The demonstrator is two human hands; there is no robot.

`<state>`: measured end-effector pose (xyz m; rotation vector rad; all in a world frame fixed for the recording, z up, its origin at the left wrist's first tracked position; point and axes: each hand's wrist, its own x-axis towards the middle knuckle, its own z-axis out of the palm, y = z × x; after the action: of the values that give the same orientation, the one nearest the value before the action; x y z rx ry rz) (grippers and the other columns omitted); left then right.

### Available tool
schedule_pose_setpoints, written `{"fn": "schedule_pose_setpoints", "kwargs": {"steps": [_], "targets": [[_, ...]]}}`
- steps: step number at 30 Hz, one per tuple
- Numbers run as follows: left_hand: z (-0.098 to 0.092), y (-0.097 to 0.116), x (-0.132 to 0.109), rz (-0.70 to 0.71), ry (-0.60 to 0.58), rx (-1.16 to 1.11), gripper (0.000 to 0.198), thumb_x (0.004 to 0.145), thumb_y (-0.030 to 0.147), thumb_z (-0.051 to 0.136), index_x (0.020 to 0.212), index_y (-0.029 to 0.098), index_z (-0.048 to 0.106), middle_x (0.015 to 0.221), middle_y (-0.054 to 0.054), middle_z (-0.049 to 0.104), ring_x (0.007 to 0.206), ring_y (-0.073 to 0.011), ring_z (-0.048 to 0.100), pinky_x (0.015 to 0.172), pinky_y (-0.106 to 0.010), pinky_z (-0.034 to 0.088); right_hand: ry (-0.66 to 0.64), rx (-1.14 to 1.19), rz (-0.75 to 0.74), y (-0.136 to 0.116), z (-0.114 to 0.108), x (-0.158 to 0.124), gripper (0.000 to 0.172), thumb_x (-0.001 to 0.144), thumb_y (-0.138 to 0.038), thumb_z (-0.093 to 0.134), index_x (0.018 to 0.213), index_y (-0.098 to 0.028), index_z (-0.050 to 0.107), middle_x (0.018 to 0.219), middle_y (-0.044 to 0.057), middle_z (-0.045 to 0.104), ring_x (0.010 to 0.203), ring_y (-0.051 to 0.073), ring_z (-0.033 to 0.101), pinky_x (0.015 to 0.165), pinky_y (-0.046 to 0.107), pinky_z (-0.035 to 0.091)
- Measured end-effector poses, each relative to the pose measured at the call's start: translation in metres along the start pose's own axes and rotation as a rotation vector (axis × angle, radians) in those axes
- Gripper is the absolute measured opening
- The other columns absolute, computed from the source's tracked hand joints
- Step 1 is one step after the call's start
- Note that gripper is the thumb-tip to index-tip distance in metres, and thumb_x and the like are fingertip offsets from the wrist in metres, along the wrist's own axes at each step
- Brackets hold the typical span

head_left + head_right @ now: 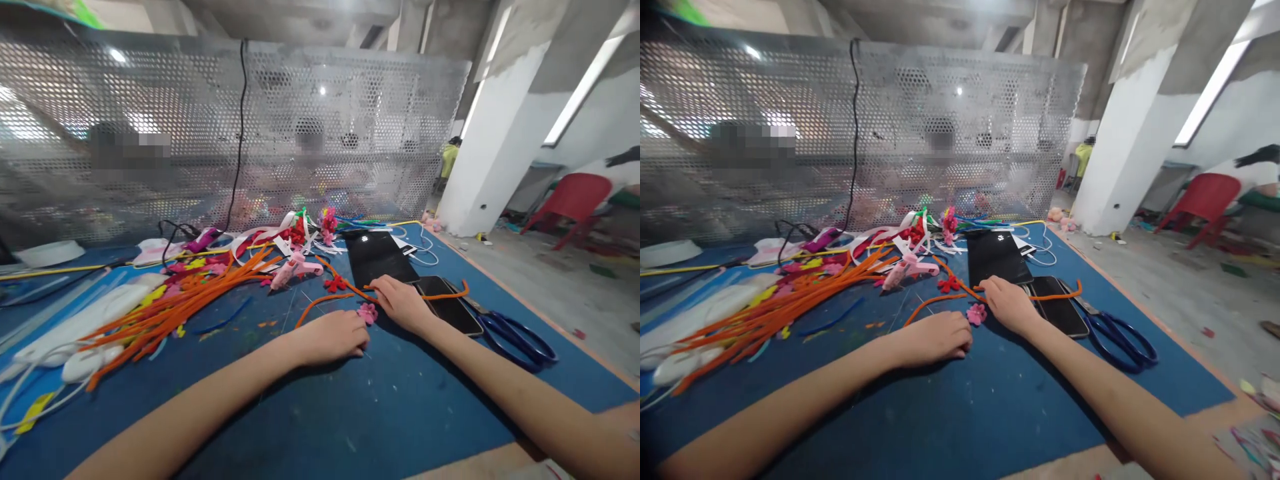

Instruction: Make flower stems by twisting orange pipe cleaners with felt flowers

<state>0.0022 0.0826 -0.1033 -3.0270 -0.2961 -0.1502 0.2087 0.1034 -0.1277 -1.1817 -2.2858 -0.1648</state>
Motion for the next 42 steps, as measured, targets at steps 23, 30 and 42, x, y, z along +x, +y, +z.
{"fn": "schedule_pose_setpoints", "kwargs": {"steps": [23,30,42], "targets": [[-0.092,0.032,-0.019,-0.125,0.530,0.333,0.022,0.089,0.021,0.038,0.100,0.026,0.056,0.086,-0.003,0.066,0.071,-0.0170,0.059,0.064,-0.030,0.046,-0.046,0.146,0.071,-0.008,0.002,0.001,0.018,0.091,-0.025,0.040,0.096,-0.018,0.056,0.082,0.006,0.060,0.078,0.018,0.055,0.070,0.029,0.042],[-0.023,0.016,0.008,-0.593,0.504,-0.437,0.017,0.090,0.019,0.042,0.087,0.019,0.059,0.083,0.000,0.066,0.076,-0.0123,0.061,0.073,-0.023,0.046,0.182,1.307,0.565,-0.054,0.008,0.002,0.023,0.089,-0.045,0.039,0.086,-0.023,0.039,0.049,-0.008,0.044,0.044,0.010,0.046,0.043,0.019,0.032],[0.009,0.017,0.005,-0.843,0.775,-0.465,0.012,0.085,0.029,0.053,0.085,0.021,0.062,0.080,0.003,0.065,0.066,-0.0109,0.057,0.065,-0.023,0.043,0.075,1.835,0.615,-0.060,0.013,0.001,0.025,0.073,-0.035,0.067,0.083,-0.019,0.050,0.065,-0.005,0.054,0.046,0.005,0.044,0.045,0.018,0.035]]}}
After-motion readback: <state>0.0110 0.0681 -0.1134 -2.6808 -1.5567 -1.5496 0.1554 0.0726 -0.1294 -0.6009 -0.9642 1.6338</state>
